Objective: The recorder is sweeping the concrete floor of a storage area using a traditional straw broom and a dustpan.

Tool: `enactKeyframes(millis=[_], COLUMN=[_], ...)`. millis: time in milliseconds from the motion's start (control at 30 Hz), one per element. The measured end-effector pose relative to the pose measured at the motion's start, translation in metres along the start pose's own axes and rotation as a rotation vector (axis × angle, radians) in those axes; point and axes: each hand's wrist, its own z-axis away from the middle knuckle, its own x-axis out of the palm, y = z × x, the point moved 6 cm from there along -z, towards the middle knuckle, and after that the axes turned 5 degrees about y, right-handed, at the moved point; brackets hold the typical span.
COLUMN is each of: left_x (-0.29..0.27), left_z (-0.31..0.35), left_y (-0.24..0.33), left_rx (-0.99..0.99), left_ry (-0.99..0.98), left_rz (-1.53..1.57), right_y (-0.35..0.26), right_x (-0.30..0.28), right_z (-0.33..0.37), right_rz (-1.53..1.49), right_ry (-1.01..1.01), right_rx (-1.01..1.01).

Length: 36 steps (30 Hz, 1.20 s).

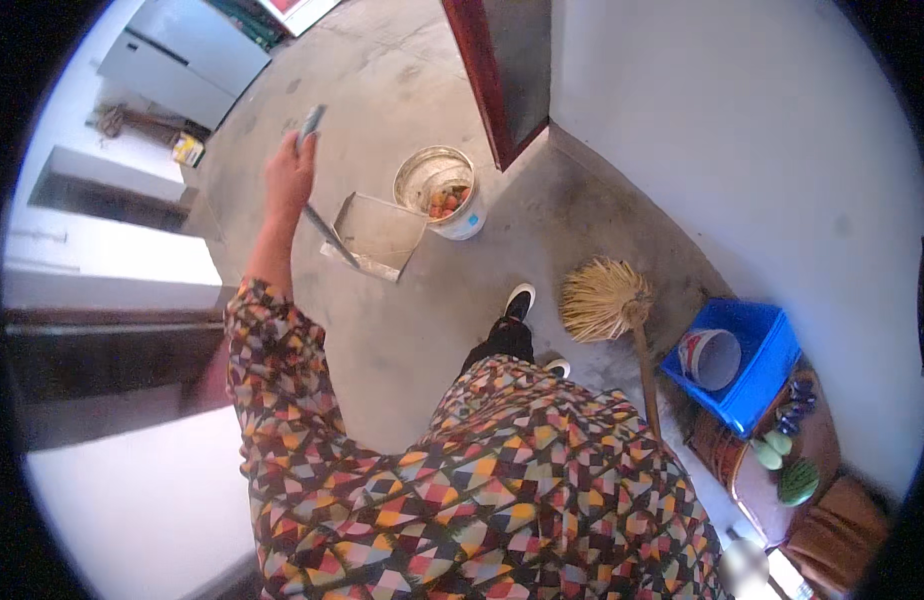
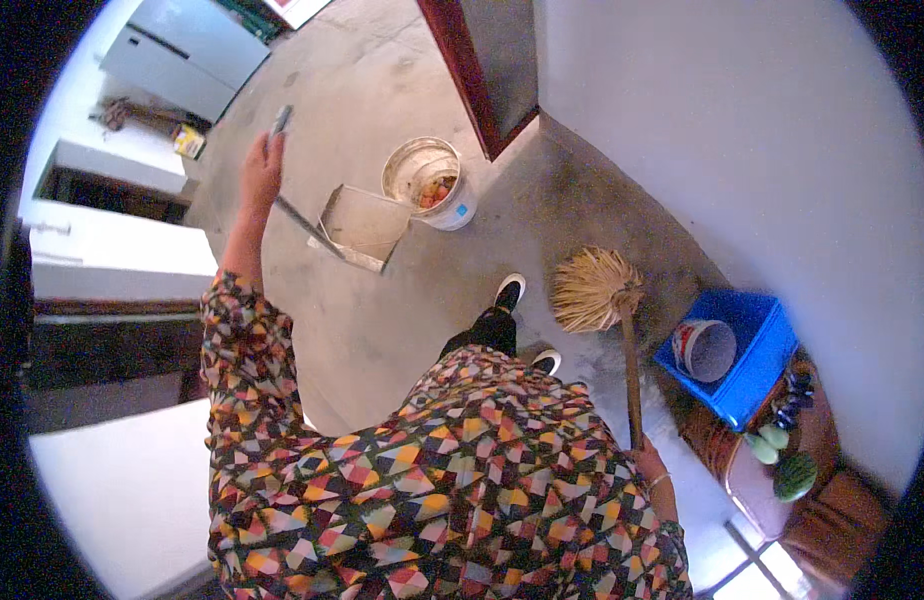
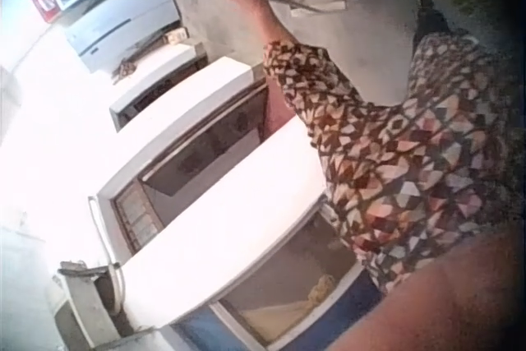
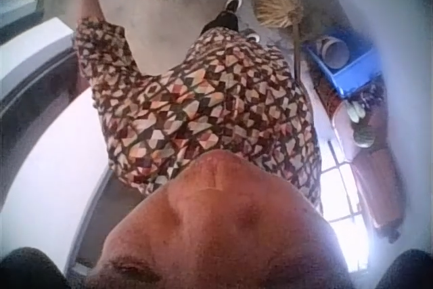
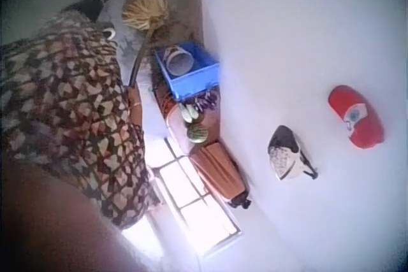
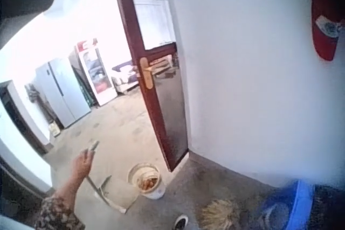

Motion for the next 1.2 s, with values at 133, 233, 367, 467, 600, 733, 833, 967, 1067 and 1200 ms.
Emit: enactKeyframes(millis=[133,233,367,467,600,733,833,967,1067,1200], left_x=[0.085,0.136,0.211,0.254,0.289,0.303,0.305,0.303,0.282,0.244], left_z=[-0.044,-0.035,0.007,0.051,0.1,0.114,0.119,0.099,0.043,-0.039], left_y=[0.08,0.148,0.187,0.207,0.216,0.216,0.216,0.196,0.193,0.199], left_rx=[0.149,0.21,0.356,0.468,0.488,0.478,0.47,0.493,0.389,0.298], left_ry=[-0.398,-0.743,-0.987,-1.142,-1.211,-1.227,-1.227,-1.168,-1.056,-0.838], left_rz=[-0.077,-0.129,-0.095,-0.053,0.009,-0.002,-0.022,-0.127,-0.097,-0.08], right_y=[0.0,-0.01,-0.026,-0.064,-0.086,-0.095,-0.093,-0.092,-0.1,-0.111], right_x=[0.035,0.058,0.095,0.101,0.098,0.093,0.084,0.083,0.078,0.066], right_z=[-0.002,-0.018,-0.017,-0.018,-0.01,-0.014,-0.012,-0.001,0.013,0.025], right_rz=[-0.193,-0.352,-0.489,-0.567,-0.642,-0.707,-0.753,-0.832,-0.897,-0.898], right_ry=[0.055,0.113,0.128,0.11,0.096,0.098,0.094,0.082,0.078,0.042], right_rx=[-0.028,-0.069,-0.018,0.041,0.115,0.168,0.205,0.265,0.312,0.403])
